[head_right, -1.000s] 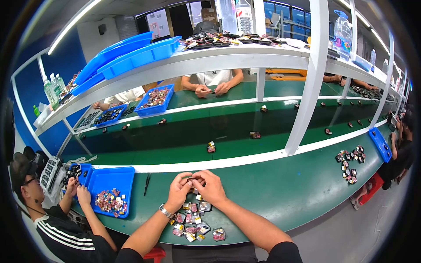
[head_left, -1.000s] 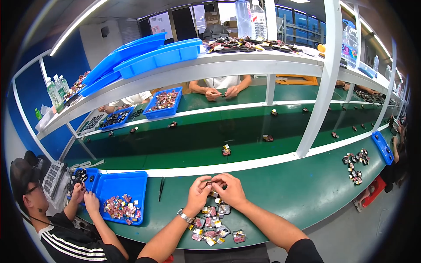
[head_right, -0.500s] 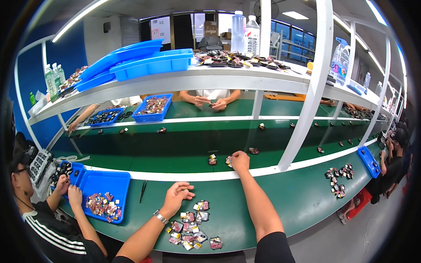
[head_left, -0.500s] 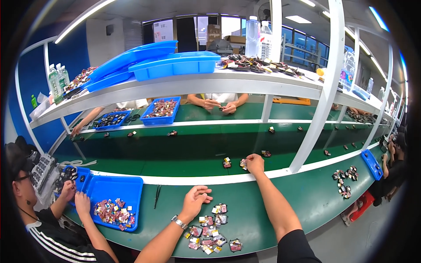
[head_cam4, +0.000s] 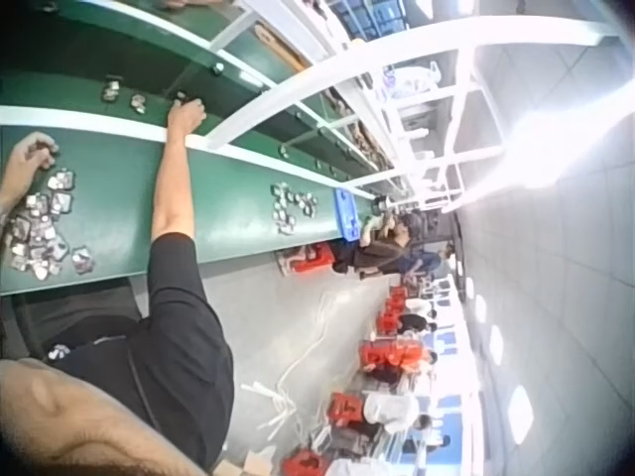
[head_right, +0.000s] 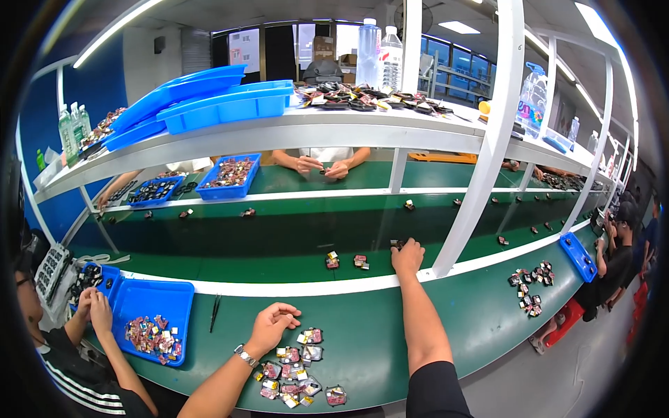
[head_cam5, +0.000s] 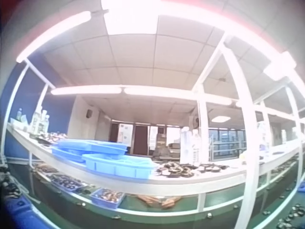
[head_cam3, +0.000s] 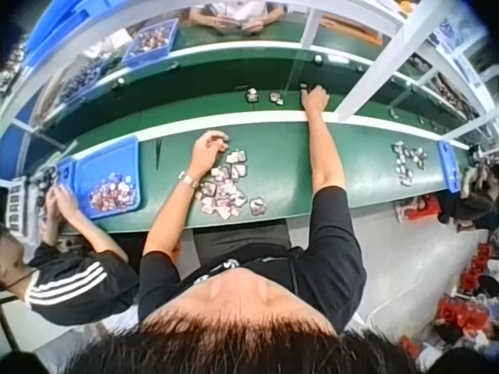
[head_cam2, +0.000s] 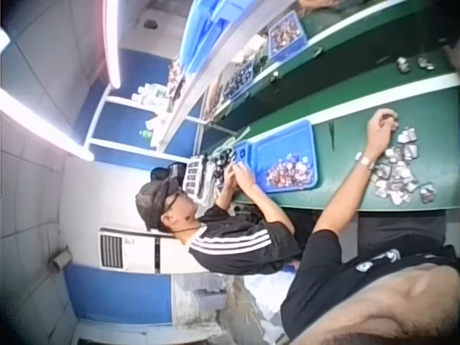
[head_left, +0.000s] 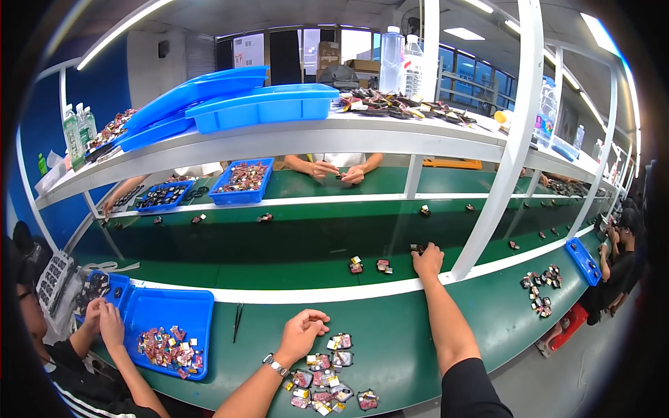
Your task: The person is assembling small electronic or decorative components at a factory workbench.
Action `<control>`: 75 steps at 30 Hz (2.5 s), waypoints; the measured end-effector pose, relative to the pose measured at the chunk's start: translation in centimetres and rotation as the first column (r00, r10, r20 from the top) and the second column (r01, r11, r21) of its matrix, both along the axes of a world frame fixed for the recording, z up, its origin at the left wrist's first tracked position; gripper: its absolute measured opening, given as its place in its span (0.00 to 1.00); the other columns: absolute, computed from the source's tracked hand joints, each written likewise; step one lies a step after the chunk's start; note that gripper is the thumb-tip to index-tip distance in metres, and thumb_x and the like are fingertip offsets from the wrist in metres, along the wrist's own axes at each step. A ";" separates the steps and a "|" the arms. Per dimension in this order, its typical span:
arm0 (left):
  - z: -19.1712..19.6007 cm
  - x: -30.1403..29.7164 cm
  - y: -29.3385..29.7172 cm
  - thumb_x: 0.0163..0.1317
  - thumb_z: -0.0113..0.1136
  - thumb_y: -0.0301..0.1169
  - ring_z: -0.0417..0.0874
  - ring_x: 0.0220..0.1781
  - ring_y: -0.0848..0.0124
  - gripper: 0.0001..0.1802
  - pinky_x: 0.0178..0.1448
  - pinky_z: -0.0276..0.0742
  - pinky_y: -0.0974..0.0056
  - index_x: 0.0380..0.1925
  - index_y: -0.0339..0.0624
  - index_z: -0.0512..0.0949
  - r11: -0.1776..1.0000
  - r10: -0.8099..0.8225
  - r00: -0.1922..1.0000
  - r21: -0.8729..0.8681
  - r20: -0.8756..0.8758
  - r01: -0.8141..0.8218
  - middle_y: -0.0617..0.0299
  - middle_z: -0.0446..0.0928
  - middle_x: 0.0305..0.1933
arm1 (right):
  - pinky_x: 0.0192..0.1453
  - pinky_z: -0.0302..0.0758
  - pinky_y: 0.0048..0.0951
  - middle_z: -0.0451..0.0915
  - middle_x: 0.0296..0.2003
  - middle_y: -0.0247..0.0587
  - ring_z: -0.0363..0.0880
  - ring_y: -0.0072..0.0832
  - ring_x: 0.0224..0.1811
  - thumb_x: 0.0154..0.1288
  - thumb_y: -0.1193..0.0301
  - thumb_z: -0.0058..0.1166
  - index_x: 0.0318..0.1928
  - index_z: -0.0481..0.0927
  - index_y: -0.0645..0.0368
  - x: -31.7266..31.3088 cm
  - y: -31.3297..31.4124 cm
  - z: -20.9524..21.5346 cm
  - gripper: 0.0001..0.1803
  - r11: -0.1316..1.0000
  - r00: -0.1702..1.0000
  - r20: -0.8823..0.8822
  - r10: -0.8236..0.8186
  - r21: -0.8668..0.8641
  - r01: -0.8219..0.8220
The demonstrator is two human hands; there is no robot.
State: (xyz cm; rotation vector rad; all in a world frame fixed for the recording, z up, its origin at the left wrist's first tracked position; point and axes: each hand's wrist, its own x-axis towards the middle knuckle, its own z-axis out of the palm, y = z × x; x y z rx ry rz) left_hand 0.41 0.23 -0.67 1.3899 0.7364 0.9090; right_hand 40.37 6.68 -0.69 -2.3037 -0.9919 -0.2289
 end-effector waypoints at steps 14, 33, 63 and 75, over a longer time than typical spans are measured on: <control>-0.3 -0.8 0.4 0.68 0.50 0.22 0.83 0.43 0.68 0.11 0.47 0.80 0.66 0.48 0.31 0.73 1.000 -0.002 1.000 0.006 0.021 0.002 0.50 0.79 0.48 | 0.43 0.78 0.19 0.84 0.35 0.36 0.78 0.14 0.33 0.49 0.72 0.70 0.46 0.82 0.66 -6.8 -5.7 2.9 0.23 0.715 0.618 -0.364 0.697 0.414 -0.563; 2.2 -1.9 1.4 0.74 0.42 0.29 0.83 0.50 0.58 0.19 0.53 0.81 0.57 0.61 0.32 0.64 0.908 0.051 0.906 -0.398 0.419 0.132 0.46 0.77 0.52 | 0.56 0.70 0.45 0.75 0.45 0.52 0.71 0.50 0.50 0.54 0.62 0.66 0.51 0.73 0.64 -15.1 -0.3 2.0 0.27 0.923 0.911 0.176 0.374 0.023 -0.383; 2.1 -1.2 0.3 0.69 0.50 0.22 0.79 0.56 0.64 0.19 0.63 0.77 0.58 0.59 0.36 0.66 0.943 -0.047 0.943 -0.296 0.330 0.150 0.53 0.76 0.53 | 0.59 0.72 0.40 0.74 0.52 0.42 0.72 0.41 0.55 0.53 0.75 0.62 0.39 0.81 0.56 -22.2 -9.2 4.5 0.11 0.234 0.257 0.204 0.945 0.130 -0.964; 2.1 -1.6 0.5 0.68 0.53 0.23 0.79 0.56 0.66 0.21 0.61 0.78 0.60 0.60 0.38 0.66 0.940 -0.124 0.939 -0.265 0.321 0.215 0.54 0.75 0.55 | 0.60 0.71 0.37 0.75 0.53 0.40 0.70 0.40 0.59 0.57 0.72 0.60 0.34 0.83 0.57 -23.0 -9.4 3.5 0.05 0.303 0.326 0.036 0.945 0.284 -0.910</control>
